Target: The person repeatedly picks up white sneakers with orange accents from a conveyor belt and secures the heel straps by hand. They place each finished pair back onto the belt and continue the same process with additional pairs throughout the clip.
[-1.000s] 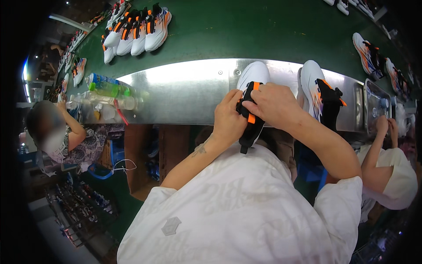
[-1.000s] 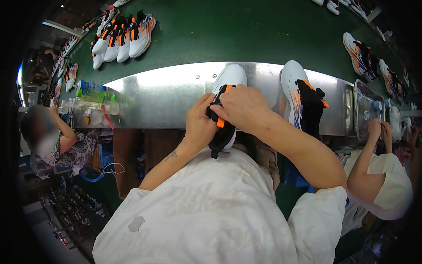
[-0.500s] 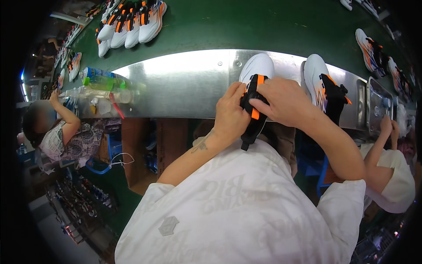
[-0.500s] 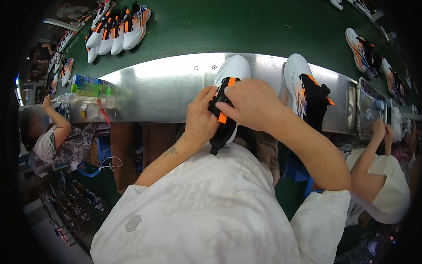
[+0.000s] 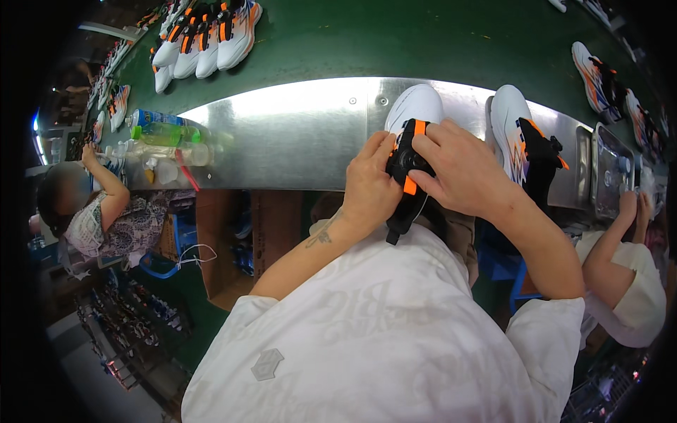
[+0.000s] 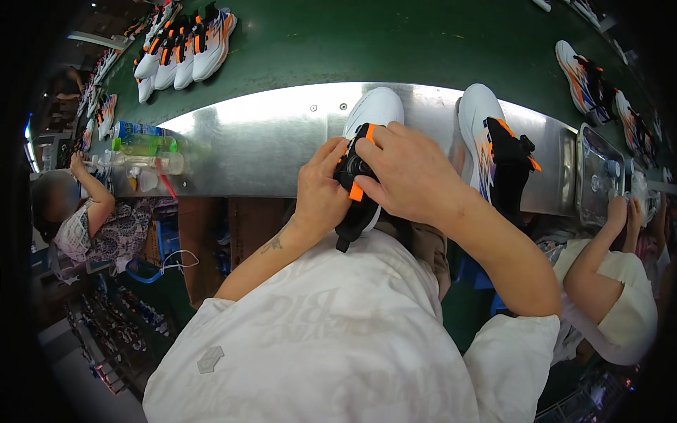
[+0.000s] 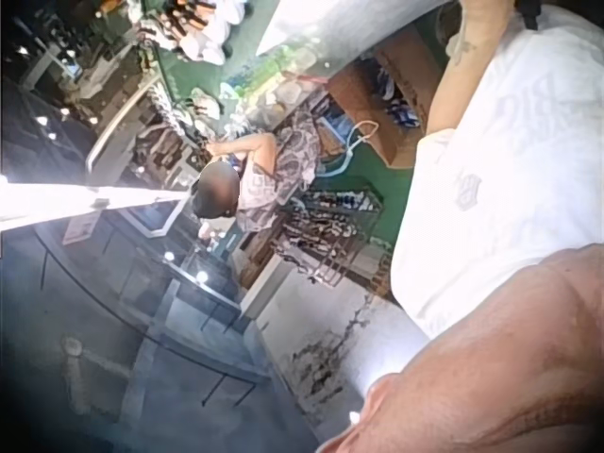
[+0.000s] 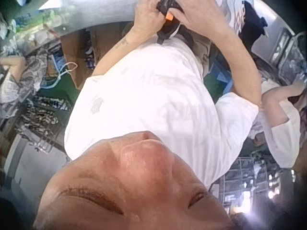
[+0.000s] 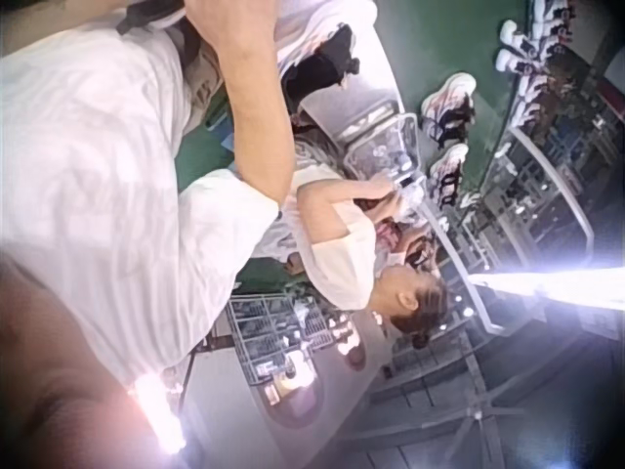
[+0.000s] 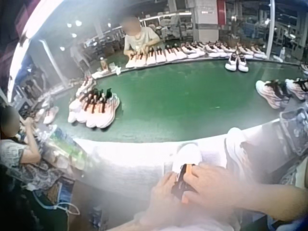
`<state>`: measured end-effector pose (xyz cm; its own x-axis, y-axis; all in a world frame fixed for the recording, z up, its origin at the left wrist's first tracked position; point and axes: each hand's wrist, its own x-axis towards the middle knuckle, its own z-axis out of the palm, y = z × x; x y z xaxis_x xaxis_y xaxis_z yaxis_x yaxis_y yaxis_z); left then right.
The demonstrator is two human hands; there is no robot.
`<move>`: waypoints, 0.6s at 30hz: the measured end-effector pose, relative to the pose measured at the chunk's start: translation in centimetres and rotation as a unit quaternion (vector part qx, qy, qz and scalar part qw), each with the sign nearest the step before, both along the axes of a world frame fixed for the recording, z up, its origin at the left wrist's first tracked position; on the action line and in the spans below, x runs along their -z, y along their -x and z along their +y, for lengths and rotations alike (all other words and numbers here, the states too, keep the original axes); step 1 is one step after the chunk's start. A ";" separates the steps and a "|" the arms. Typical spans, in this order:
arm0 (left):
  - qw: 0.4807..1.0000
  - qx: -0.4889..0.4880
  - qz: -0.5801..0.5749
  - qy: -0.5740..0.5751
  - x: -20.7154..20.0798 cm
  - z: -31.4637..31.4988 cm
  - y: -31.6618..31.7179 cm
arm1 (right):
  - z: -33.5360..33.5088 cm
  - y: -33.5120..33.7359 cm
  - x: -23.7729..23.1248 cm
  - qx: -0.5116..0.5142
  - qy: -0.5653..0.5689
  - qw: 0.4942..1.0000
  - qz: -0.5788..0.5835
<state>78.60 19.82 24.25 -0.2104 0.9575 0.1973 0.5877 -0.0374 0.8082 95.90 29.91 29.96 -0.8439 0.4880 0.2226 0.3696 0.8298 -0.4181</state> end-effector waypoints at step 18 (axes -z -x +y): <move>0.999 0.002 0.017 -0.033 1.1 0.0 -0.2 | -0.1 0.9 0.9 0.077 0.065 0.984 -0.146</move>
<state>78.75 19.85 23.14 -0.1987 0.9430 0.2670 0.6143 -0.0925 0.7836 95.03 29.77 29.02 -0.7766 0.6232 -0.0924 0.6070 0.7010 -0.3744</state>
